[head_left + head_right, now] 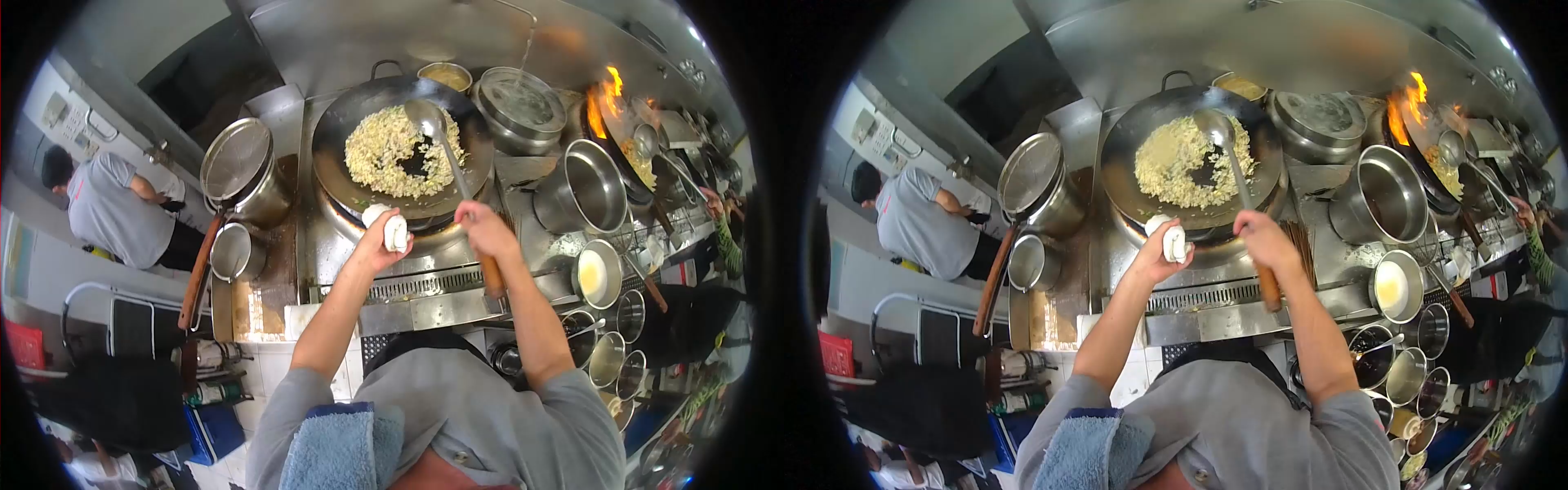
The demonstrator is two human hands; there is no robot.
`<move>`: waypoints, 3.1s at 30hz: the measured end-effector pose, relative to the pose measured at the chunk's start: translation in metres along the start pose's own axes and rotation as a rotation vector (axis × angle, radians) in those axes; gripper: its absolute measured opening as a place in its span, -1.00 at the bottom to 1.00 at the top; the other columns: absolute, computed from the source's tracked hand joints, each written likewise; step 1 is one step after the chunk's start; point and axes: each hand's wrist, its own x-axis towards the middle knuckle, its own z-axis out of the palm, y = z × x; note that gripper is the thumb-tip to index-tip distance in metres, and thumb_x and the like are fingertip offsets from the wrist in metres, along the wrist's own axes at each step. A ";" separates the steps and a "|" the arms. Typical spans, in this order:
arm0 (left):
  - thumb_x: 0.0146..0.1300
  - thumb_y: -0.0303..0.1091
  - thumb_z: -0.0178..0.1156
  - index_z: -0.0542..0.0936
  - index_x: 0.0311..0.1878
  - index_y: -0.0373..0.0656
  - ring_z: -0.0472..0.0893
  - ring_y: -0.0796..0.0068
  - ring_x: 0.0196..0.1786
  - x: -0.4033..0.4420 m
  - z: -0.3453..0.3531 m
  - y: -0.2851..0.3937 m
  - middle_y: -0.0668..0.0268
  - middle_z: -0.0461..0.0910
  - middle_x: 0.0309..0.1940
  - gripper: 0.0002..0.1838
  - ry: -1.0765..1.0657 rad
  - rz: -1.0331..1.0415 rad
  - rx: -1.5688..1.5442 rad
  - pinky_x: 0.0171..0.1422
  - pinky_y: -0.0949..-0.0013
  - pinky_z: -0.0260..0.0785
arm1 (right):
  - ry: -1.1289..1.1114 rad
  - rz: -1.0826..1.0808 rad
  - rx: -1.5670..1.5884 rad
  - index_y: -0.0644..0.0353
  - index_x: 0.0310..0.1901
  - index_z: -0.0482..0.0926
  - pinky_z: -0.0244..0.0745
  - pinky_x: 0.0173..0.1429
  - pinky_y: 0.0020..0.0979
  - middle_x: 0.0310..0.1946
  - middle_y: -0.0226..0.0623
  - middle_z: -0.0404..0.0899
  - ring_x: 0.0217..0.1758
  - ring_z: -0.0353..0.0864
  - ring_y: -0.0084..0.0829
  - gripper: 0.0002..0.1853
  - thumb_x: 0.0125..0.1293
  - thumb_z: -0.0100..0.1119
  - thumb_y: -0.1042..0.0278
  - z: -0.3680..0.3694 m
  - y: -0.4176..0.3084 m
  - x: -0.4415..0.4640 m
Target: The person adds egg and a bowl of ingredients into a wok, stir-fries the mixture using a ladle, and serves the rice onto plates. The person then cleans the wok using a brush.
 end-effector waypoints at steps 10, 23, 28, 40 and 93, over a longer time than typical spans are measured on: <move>0.34 -0.27 -0.05 0.46 -0.24 -0.16 0.56 0.33 -0.48 0.003 0.007 -0.049 0.25 0.54 -0.50 -0.82 0.050 0.270 -0.018 -0.45 0.26 0.45 | -0.025 -0.181 -0.598 0.21 -0.23 0.47 0.45 -0.21 -0.13 -0.41 0.01 0.56 -0.28 0.56 0.03 -0.86 0.24 -0.05 0.39 0.022 0.011 -0.042; 0.33 -0.36 -0.02 0.46 -0.16 -0.05 0.58 0.40 -0.43 -0.072 -0.009 -0.098 0.34 0.55 -0.43 -0.91 0.020 0.284 -0.074 -0.43 0.33 0.48 | 0.031 -0.236 -0.466 0.18 -0.29 0.51 0.40 -0.43 -0.24 -0.55 -0.05 0.52 -0.62 0.52 -0.22 -0.88 0.23 0.00 0.37 0.023 -0.010 -0.081; 0.31 -0.27 0.01 0.43 -0.32 -0.03 0.52 0.46 -0.54 -0.030 -0.010 -0.039 0.39 0.50 -0.57 -0.89 -0.064 0.223 -0.094 -0.55 0.35 0.37 | -0.085 0.097 -0.320 0.18 -0.24 0.52 0.38 -0.50 -0.35 -0.62 -0.21 0.49 -0.68 0.49 -0.39 -0.84 0.28 -0.01 0.32 0.022 -0.056 -0.151; 0.26 -0.35 0.04 0.46 -0.09 -0.02 0.57 0.42 -0.35 -0.070 -0.031 -0.098 0.37 0.54 -0.36 -0.84 0.023 0.259 -0.040 -0.37 0.29 0.45 | 0.061 -0.169 -0.603 0.14 -0.25 0.51 0.43 -0.26 -0.10 -0.49 -0.05 0.55 -0.37 0.58 -0.02 -0.87 0.23 -0.03 0.39 0.037 -0.051 -0.119; 0.22 -0.17 0.11 0.55 -0.36 -0.06 0.56 0.31 -0.36 0.024 -0.014 0.001 0.33 0.56 -0.50 -0.81 -0.029 -0.037 -0.095 -0.25 0.28 0.50 | 1.085 -0.327 -0.234 0.19 0.31 0.18 0.23 0.32 -0.32 0.12 -0.23 0.44 0.21 0.40 -0.40 -0.05 -0.19 0.48 0.41 -0.127 0.038 -0.261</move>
